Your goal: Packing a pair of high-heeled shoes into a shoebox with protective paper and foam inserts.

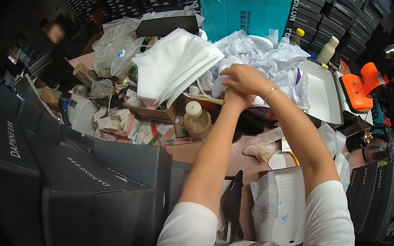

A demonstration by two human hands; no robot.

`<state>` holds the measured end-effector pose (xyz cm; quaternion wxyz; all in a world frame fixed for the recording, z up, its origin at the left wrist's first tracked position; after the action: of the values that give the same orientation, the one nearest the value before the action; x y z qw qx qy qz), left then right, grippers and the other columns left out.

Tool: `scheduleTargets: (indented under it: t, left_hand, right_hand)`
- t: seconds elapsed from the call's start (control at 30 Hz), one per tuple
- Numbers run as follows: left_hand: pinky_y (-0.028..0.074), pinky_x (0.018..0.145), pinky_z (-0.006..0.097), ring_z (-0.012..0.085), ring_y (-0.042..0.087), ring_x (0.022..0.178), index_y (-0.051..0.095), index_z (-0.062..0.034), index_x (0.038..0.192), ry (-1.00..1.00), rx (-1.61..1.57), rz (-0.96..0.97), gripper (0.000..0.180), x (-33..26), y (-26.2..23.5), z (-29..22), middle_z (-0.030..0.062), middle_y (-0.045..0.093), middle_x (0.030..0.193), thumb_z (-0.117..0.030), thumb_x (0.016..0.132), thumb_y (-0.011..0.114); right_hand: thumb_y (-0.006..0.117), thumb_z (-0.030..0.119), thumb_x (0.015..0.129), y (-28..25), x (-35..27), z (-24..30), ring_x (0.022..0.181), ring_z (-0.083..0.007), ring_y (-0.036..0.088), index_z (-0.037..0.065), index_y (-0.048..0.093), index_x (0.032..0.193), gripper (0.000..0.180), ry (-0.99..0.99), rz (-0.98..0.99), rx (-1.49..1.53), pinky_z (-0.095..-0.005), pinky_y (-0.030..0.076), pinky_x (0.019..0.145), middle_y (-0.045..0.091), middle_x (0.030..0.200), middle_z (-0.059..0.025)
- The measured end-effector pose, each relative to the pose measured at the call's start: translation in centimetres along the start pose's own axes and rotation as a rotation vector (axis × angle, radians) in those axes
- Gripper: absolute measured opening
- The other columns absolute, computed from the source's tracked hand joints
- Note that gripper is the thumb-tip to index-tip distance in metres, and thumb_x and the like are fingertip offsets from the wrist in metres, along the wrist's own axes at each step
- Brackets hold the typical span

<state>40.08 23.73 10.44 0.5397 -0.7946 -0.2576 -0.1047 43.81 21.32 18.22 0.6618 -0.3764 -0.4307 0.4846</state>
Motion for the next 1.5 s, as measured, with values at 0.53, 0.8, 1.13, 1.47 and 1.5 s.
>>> scheduleTargets:
  t: [0.53,0.8,1.13,1.47,1.5]
  left_hand:
    - [0.037,0.098,0.045,0.0346,0.046,0.114,0.059,-0.0007,0.099,-0.063,-0.077,-0.150,0.045,-0.5,-3.8,-3.0,0.0181,0.049,0.120,-0.031,0.068,0.071]
    - [0.050,0.083,0.046,0.0385,0.062,0.095,0.064,0.0026,0.102,-0.370,-0.037,0.338,0.051,0.0,-2.7,-1.1,0.0241,0.063,0.103,-0.042,0.078,0.064]
    - [0.050,0.083,0.044,0.0377,0.063,0.096,0.068,0.0031,0.097,-0.437,-0.047,0.435,0.047,0.5,-2.9,-1.7,0.0251,0.065,0.100,-0.039,0.077,0.062]
    - [0.026,0.104,0.054,0.0400,0.036,0.127,0.051,-0.0084,0.128,-0.138,0.108,-0.188,0.049,0.0,-2.8,-1.7,0.0239,0.042,0.136,-0.035,0.087,0.050]
    - [0.026,0.104,0.055,0.0400,0.036,0.127,0.052,-0.0078,0.128,-0.229,0.095,-0.114,0.049,0.3,-2.3,-1.4,0.0241,0.043,0.135,-0.037,0.088,0.048]
  right_hand:
    - [0.047,0.055,0.091,5.2,-0.6,-10.7,0.089,-0.0231,0.059,-0.001,0.063,0.100,0.058,0.627,-0.110,1.157,-0.0357,0.048,0.078,0.064,0.097,-0.0126]
    - [0.066,0.020,0.081,-8.1,-3.0,-7.4,0.098,-0.0334,0.058,0.008,0.064,0.102,0.024,0.159,-0.744,-0.390,-0.0405,0.046,0.081,0.062,0.105,-0.0118]
    - [0.065,0.040,0.079,-2.7,-6.1,-11.9,0.123,-0.0348,0.047,0.013,0.064,0.114,0.044,0.593,0.041,-0.609,-0.0644,0.018,0.105,0.056,0.127,-0.0161]
    - [0.057,0.015,0.077,5.1,-4.4,-8.6,0.087,-0.0390,0.064,0.000,0.070,0.083,0.020,0.154,0.101,-0.081,-0.0446,0.050,0.079,0.066,0.091,-0.0240]
    - [0.057,0.014,0.077,5.2,-4.9,-8.7,0.086,-0.0393,0.064,0.000,0.069,0.082,0.020,0.166,0.109,-0.044,-0.0448,0.050,0.079,0.066,0.089,-0.0243]
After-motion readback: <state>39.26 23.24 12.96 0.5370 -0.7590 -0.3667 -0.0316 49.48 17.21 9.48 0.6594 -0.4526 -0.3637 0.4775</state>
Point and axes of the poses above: each hand's wrist, its own x-axis towards the middle knuckle, its own y-axis out of the palm, z = x × y, the point moved 4 cm from there along x, towards the middle knuckle
